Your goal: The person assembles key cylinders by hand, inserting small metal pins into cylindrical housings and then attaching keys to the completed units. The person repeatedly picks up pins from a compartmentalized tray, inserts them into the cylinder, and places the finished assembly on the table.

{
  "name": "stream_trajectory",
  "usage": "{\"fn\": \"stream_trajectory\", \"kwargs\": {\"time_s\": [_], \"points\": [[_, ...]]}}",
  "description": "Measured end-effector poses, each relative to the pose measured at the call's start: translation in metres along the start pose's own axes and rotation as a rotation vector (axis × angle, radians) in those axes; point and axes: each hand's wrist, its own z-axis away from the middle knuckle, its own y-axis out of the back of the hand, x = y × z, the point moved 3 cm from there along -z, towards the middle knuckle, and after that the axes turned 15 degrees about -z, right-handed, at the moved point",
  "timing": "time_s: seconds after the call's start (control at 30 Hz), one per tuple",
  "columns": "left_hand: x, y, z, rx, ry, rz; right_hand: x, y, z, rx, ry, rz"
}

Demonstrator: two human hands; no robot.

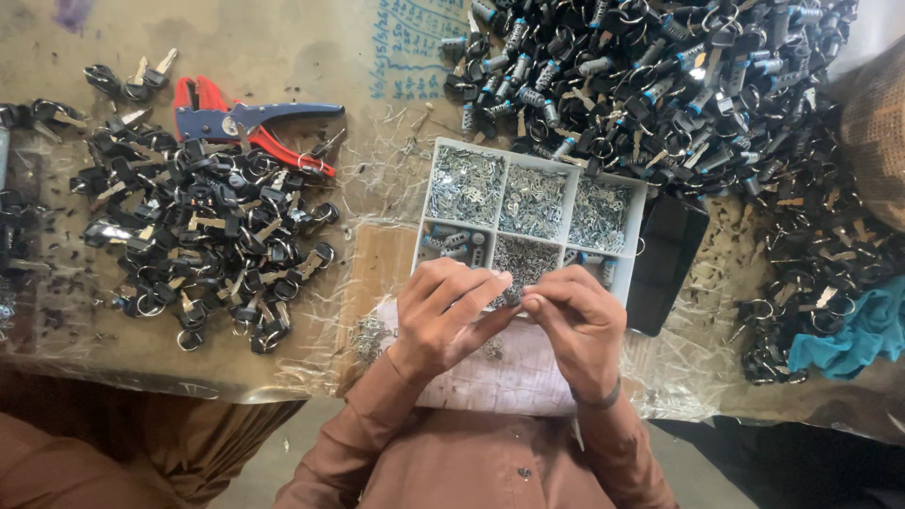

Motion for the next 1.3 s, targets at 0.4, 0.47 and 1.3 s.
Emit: {"fn": "stream_trajectory", "kwargs": {"time_s": [0.4, 0.47, 1.3], "points": [[0.000, -0.002, 0.004, -0.041, 0.000, 0.008, -0.029, -0.021, -0.026, -0.121, 0.260, 0.844], [-0.001, -0.002, 0.004, -0.043, -0.004, 0.009, -0.033, -0.021, -0.026, -0.077, 0.361, 0.779], [-0.002, -0.004, 0.006, -0.057, -0.028, -0.019, -0.018, -0.005, -0.005, -0.080, 0.078, 0.284]]}}
